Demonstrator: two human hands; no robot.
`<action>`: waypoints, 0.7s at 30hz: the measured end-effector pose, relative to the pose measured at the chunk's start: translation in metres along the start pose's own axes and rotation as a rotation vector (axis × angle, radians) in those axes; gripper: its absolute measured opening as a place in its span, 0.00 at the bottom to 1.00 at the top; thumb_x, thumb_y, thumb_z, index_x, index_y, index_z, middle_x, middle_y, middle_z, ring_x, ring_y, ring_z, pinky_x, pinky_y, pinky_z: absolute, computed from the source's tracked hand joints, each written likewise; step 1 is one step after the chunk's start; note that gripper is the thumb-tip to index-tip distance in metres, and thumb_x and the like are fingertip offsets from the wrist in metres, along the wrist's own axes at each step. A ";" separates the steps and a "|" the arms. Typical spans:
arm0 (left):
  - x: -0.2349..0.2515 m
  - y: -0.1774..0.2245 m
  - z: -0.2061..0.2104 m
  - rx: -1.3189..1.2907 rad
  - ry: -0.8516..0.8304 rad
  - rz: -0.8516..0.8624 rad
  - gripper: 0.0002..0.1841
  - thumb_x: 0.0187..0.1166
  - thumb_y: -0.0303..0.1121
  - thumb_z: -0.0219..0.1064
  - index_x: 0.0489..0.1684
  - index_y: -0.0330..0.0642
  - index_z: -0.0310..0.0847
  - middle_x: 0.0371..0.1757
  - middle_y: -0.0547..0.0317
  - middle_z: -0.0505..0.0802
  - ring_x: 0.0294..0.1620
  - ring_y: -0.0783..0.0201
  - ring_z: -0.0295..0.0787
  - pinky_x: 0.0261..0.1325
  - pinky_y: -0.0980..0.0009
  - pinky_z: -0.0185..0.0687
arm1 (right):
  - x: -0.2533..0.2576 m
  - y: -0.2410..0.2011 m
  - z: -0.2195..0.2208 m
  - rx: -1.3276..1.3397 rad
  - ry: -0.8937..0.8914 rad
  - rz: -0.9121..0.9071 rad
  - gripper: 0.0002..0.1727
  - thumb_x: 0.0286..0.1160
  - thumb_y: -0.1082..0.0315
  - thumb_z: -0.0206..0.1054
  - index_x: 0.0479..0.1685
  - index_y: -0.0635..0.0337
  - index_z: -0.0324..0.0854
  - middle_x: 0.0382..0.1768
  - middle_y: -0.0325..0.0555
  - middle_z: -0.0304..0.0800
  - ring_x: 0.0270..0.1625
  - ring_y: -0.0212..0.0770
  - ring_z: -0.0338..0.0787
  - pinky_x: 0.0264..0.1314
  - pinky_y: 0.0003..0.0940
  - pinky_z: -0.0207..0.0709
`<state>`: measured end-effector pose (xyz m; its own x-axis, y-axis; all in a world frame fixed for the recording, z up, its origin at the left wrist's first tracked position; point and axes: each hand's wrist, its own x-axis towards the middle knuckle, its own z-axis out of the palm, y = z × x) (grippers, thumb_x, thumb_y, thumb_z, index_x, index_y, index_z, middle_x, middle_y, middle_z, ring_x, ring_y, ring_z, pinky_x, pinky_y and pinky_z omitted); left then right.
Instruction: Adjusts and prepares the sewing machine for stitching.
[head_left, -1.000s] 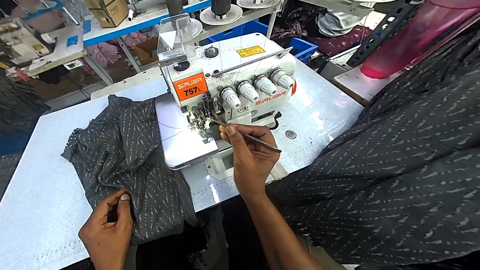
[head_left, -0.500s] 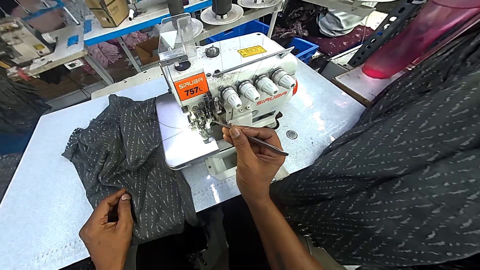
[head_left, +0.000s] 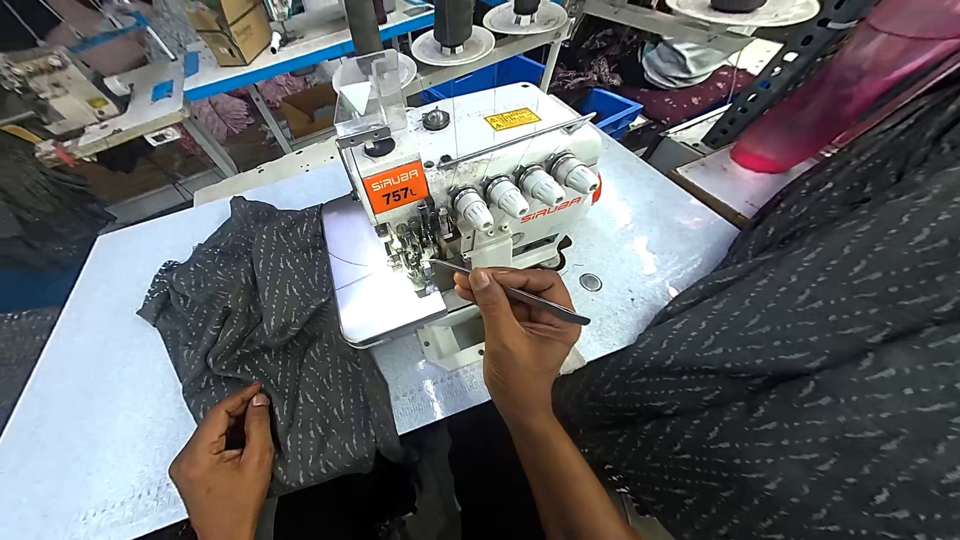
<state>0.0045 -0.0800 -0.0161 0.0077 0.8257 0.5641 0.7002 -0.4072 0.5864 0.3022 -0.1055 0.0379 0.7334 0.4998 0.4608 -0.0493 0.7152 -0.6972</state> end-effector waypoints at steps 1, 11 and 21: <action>0.000 0.000 0.000 0.001 0.003 0.001 0.11 0.78 0.30 0.65 0.43 0.30 0.89 0.30 0.59 0.92 0.27 0.84 0.82 0.32 0.88 0.78 | 0.000 0.000 0.000 -0.007 -0.002 0.001 0.10 0.68 0.81 0.76 0.44 0.63 0.83 0.42 0.54 0.95 0.42 0.47 0.98 0.49 0.40 0.95; -0.002 -0.001 0.001 0.012 0.011 0.002 0.13 0.79 0.32 0.64 0.44 0.31 0.90 0.31 0.59 0.93 0.28 0.84 0.82 0.33 0.87 0.78 | 0.003 -0.006 -0.001 -0.110 -0.054 -0.047 0.10 0.67 0.82 0.76 0.43 0.62 0.82 0.42 0.51 0.96 0.40 0.45 0.98 0.46 0.37 0.96; 0.039 0.088 0.017 -0.184 -0.076 0.292 0.12 0.81 0.36 0.67 0.49 0.40 0.91 0.46 0.58 0.92 0.38 0.75 0.87 0.40 0.79 0.86 | 0.011 -0.011 -0.001 -0.172 -0.102 -0.044 0.10 0.68 0.81 0.75 0.43 0.63 0.82 0.41 0.51 0.96 0.40 0.46 0.98 0.46 0.39 0.96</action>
<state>0.0786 -0.0769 0.0470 0.2468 0.6878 0.6827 0.5202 -0.6884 0.5055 0.3115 -0.1088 0.0496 0.6594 0.5228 0.5403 0.1043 0.6481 -0.7544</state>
